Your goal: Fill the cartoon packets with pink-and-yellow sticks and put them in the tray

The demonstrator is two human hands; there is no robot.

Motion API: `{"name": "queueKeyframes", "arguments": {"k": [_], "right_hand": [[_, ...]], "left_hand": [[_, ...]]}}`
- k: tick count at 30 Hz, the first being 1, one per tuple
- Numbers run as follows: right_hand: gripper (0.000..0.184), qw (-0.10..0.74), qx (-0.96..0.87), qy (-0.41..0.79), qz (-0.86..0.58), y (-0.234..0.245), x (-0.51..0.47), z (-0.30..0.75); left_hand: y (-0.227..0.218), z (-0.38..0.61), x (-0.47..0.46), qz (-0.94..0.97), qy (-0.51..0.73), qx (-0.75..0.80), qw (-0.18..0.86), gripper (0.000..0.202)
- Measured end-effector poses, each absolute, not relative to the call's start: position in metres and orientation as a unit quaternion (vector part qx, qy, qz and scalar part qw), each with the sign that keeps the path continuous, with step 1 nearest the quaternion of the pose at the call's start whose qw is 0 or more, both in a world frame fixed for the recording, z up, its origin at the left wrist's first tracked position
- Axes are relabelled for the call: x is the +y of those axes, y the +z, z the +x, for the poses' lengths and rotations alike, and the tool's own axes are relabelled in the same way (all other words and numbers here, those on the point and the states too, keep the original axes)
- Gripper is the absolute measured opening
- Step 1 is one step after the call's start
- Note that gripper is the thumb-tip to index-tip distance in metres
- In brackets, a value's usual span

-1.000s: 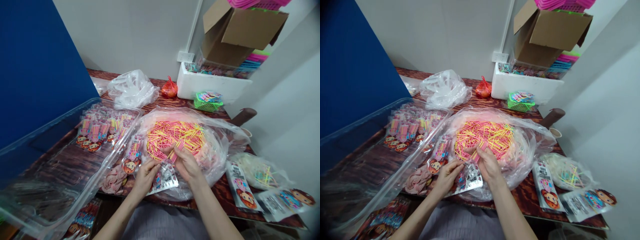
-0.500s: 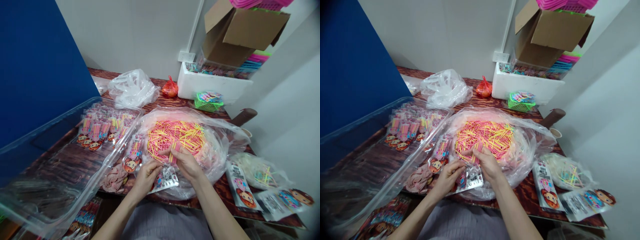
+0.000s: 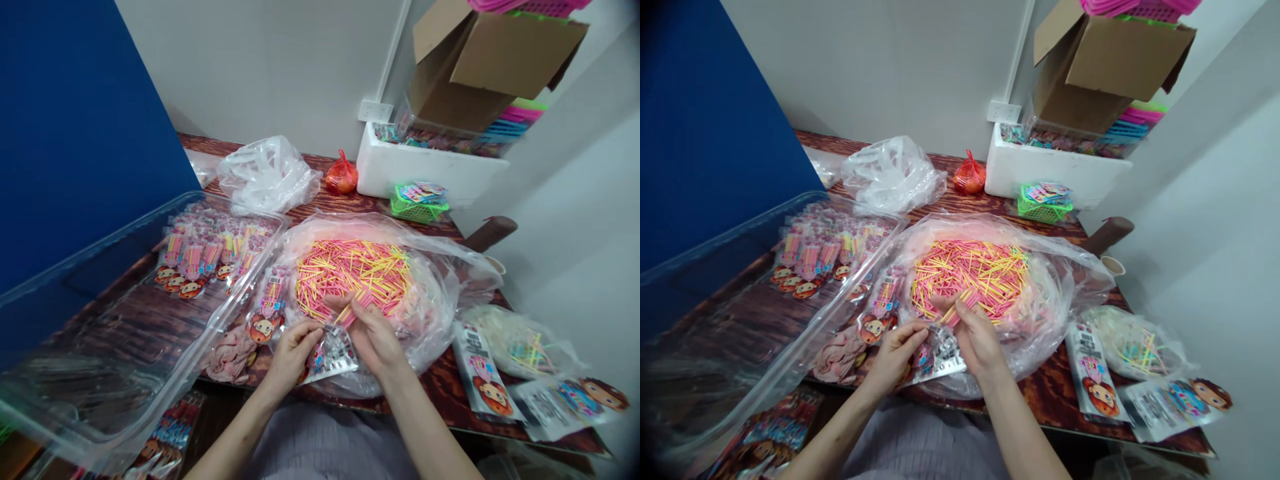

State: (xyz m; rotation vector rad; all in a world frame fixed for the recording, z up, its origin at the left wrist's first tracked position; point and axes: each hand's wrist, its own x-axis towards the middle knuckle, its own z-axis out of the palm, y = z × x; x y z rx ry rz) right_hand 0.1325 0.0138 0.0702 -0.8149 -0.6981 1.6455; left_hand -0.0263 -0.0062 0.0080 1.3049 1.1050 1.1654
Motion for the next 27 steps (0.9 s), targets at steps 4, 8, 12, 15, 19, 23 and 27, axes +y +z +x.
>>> {"name": "queueKeyframes", "arguments": {"k": [4, 8, 12, 15, 19, 23, 27], "right_hand": [[0.014, 0.559, -0.275, 0.707, -0.334, 0.068, 0.011, 0.135], [0.020, 0.525, -0.329, 0.689, -0.375, 0.072, 0.003, 0.132], [0.032, 0.490, -0.401, 0.653, -0.414, 0.079, -0.004, 0.133], [0.040, 0.504, -0.426, 0.607, -0.443, 0.083, -0.007, 0.135], [0.021, 0.518, -0.527, 0.468, -0.484, 0.079, -0.011, 0.129], [0.020, 0.463, -0.613, 0.409, -0.493, 0.075, -0.015, 0.114], [0.022, 0.448, -0.621, 0.456, -0.454, 0.072, -0.015, 0.112]], "left_hand": [[0.006, -0.022, -0.007, 0.524, 0.484, 0.454, 0.534, 0.019], [0.003, -0.019, -0.007, 0.527, 0.493, 0.445, 0.530, 0.019], [0.008, -0.021, -0.007, 0.532, 0.501, 0.443, 0.520, 0.018], [0.018, -0.022, -0.007, 0.518, 0.511, 0.444, 0.522, 0.016], [0.026, -0.022, -0.006, 0.501, 0.522, 0.443, 0.530, 0.015], [0.028, -0.031, -0.004, 0.489, 0.516, 0.435, 0.552, 0.014], [0.034, -0.055, 0.002, 0.481, 0.448, 0.437, 0.613, 0.021]]}}
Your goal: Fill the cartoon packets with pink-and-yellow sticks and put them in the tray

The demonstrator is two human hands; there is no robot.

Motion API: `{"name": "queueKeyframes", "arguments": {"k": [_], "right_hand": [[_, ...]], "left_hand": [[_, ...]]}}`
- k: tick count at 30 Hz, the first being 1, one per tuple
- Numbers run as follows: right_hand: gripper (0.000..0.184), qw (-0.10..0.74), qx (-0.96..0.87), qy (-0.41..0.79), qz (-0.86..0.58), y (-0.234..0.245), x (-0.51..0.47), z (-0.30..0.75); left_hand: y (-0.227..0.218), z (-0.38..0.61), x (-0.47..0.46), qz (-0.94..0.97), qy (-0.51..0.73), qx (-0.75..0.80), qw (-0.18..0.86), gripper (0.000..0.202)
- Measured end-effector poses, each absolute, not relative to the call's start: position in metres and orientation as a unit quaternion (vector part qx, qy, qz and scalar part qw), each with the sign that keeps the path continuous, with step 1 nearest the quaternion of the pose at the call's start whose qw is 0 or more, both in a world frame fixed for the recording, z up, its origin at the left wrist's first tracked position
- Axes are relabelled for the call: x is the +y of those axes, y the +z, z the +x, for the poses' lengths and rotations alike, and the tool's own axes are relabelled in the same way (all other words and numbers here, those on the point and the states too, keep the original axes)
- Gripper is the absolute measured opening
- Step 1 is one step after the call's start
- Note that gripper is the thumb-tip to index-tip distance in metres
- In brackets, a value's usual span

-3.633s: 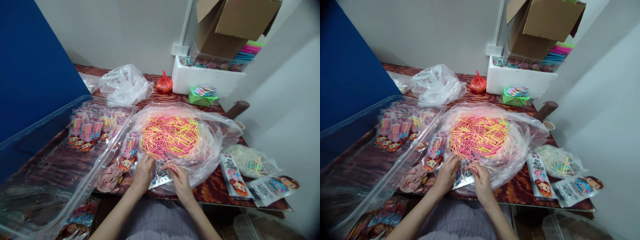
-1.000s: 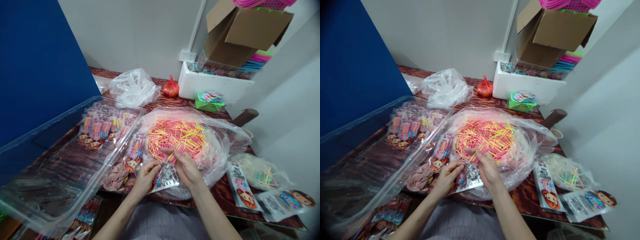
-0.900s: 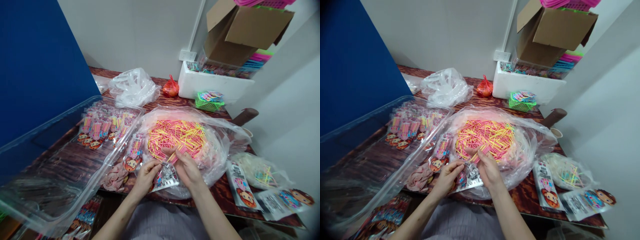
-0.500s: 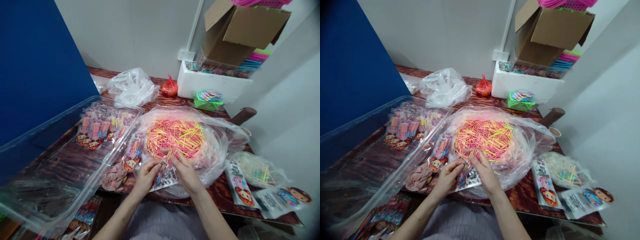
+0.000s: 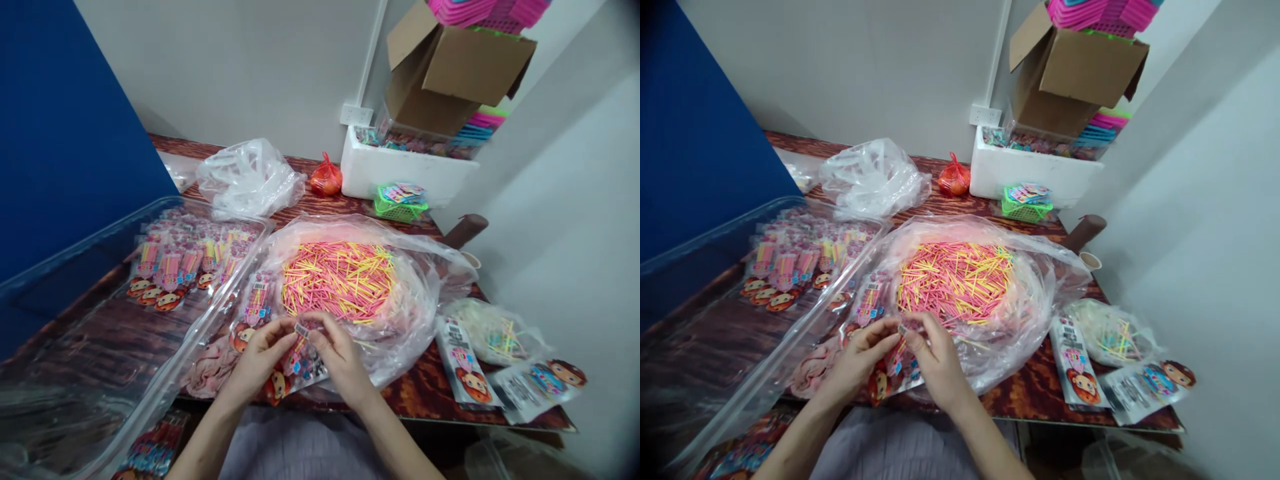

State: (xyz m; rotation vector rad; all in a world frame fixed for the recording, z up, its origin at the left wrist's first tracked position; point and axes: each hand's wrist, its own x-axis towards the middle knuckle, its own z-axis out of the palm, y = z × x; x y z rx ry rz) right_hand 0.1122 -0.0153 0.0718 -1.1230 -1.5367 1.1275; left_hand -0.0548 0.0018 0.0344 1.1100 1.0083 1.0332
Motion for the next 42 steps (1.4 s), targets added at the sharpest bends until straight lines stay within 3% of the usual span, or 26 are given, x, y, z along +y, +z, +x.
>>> {"name": "queueKeyframes", "arguments": {"k": [3, 5, 9, 12, 15, 22, 35, 42], "right_hand": [[0.024, 0.437, -0.614, 0.445, -0.484, 0.062, -0.003, 0.136], [0.020, 0.400, -0.651, 0.307, -0.567, 0.053, 0.013, 0.161], [0.020, 0.170, -0.683, 0.004, -0.710, 0.038, 0.046, 0.201], [0.021, 0.027, -0.708, -0.062, -0.702, 0.033, 0.061, 0.206], [0.024, -0.030, -0.726, -0.059, -0.685, 0.032, 0.071, 0.200], [0.023, -0.055, -0.743, -0.002, -0.667, 0.033, 0.087, 0.211], [0.024, -0.068, -0.769, 0.008, -0.635, 0.029, 0.082, 0.205], [0.024, -0.024, -0.772, 0.022, -0.635, 0.034, 0.072, 0.205]], "left_hand": [[0.037, -0.074, 0.012, 0.470, 0.455, 0.479, 0.586, 0.023], [0.032, -0.084, 0.023, 0.459, 0.499, 0.517, 0.522, 0.025], [0.010, -0.093, 0.047, 0.461, 0.539, 0.622, 0.332, 0.028], [-0.003, -0.094, 0.062, 0.478, 0.511, 0.674, 0.236, 0.029], [-0.003, -0.092, 0.068, 0.496, 0.464, 0.713, 0.176, 0.032], [0.009, -0.087, 0.054, 0.573, 0.376, 0.723, 0.085, 0.059], [0.014, -0.077, 0.024, 0.636, 0.372, 0.674, 0.053, 0.053], [0.029, -0.055, 0.015, 0.660, 0.370, 0.652, 0.047, 0.049]]}}
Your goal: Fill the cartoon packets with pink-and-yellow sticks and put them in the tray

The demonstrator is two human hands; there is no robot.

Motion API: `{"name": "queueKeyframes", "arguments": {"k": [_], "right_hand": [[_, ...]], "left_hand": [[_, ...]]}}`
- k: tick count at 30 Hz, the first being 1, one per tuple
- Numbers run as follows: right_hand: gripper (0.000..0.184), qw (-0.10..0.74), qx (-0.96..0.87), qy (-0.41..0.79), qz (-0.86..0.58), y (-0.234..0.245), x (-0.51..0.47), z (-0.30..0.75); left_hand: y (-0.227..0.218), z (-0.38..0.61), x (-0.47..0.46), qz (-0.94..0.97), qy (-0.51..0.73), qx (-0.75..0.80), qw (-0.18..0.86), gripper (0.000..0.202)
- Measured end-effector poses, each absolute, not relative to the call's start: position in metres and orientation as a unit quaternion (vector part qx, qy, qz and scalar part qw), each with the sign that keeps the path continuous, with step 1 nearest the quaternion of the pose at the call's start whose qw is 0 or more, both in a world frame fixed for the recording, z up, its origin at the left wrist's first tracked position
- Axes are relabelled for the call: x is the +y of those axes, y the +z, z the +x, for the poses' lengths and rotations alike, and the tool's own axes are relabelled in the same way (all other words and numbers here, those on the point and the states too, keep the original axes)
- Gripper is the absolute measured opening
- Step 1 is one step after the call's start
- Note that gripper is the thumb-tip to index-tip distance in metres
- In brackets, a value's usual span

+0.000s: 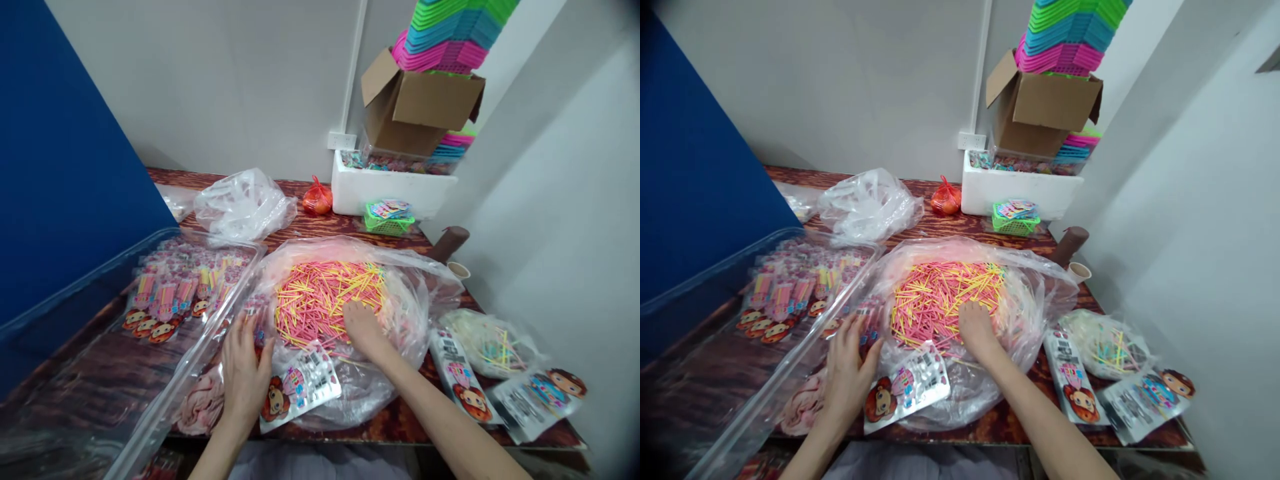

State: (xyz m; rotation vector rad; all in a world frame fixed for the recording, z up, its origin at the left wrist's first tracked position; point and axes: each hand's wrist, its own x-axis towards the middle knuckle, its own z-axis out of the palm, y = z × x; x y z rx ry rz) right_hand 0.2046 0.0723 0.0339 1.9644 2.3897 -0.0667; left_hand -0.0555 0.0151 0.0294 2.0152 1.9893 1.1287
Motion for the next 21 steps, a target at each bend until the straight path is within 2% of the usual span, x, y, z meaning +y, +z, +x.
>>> {"name": "queueKeyframes", "arguments": {"k": [9, 14, 21], "right_hand": [[0.023, -0.108, 0.717, -0.115, 0.679, 0.030, 0.082, 0.230], [0.015, -0.172, 0.687, -0.186, 0.681, 0.036, 0.095, 0.232], [0.021, -0.248, 0.626, -0.319, 0.667, 0.037, 0.098, 0.221]], "left_hand": [[0.036, -0.035, 0.015, 0.701, 0.383, 0.596, 0.075, 0.037], [0.036, -0.037, 0.013, 0.713, 0.370, 0.585, 0.113, 0.033], [0.033, -0.044, 0.010, 0.701, 0.379, 0.585, 0.150, 0.031]]}}
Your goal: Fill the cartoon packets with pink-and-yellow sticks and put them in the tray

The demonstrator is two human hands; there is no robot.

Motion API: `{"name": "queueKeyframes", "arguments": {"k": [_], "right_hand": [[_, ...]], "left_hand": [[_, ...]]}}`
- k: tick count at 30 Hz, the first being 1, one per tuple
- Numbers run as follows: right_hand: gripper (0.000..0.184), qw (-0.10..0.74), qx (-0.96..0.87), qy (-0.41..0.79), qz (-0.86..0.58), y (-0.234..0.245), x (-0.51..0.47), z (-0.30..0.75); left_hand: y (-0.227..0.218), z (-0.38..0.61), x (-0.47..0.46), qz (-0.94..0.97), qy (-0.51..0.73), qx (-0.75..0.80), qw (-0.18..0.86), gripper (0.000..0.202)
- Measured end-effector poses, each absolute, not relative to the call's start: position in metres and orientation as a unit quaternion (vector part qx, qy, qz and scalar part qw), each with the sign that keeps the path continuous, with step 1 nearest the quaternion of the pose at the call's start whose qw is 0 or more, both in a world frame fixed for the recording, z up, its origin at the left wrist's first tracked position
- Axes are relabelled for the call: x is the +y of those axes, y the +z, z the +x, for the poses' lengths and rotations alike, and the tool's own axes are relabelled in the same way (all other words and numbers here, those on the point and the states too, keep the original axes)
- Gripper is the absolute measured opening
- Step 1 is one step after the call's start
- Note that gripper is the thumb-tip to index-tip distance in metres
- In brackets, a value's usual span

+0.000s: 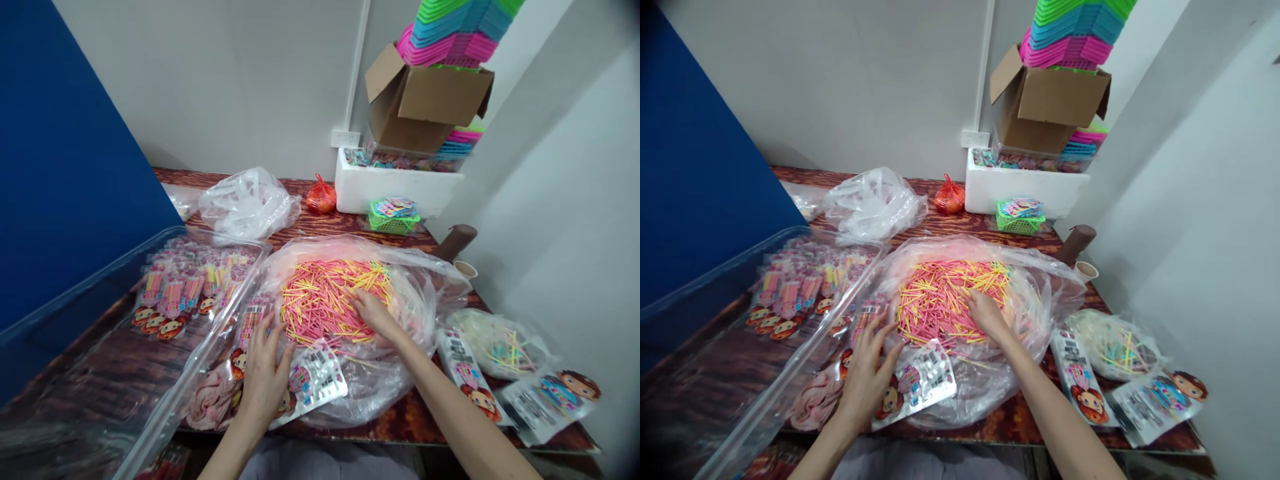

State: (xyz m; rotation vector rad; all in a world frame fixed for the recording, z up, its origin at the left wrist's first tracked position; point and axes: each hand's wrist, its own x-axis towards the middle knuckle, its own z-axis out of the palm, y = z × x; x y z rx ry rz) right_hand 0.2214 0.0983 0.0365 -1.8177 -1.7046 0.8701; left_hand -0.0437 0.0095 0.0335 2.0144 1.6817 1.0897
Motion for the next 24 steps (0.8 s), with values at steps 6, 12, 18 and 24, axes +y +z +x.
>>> {"name": "queueKeyframes", "arguments": {"k": [6, 12, 18, 24], "right_hand": [[0.029, 0.278, -0.548, 0.474, -0.630, 0.028, 0.076, 0.217], [0.028, 0.320, -0.520, 0.487, -0.625, 0.026, 0.068, 0.225], [0.017, 0.402, -0.512, 0.444, -0.616, 0.031, 0.061, 0.225], [0.032, 0.356, -0.448, 0.659, -0.488, 0.041, 0.025, 0.194]], "left_hand": [[0.036, -0.034, 0.010, 0.700, 0.394, 0.563, 0.193, 0.031], [0.030, -0.015, 0.012, 0.698, 0.386, 0.542, 0.264, 0.029], [0.039, 0.006, 0.028, 0.678, 0.406, 0.510, 0.340, 0.029], [0.047, 0.039, 0.042, 0.607, 0.486, 0.465, 0.423, 0.044]]}}
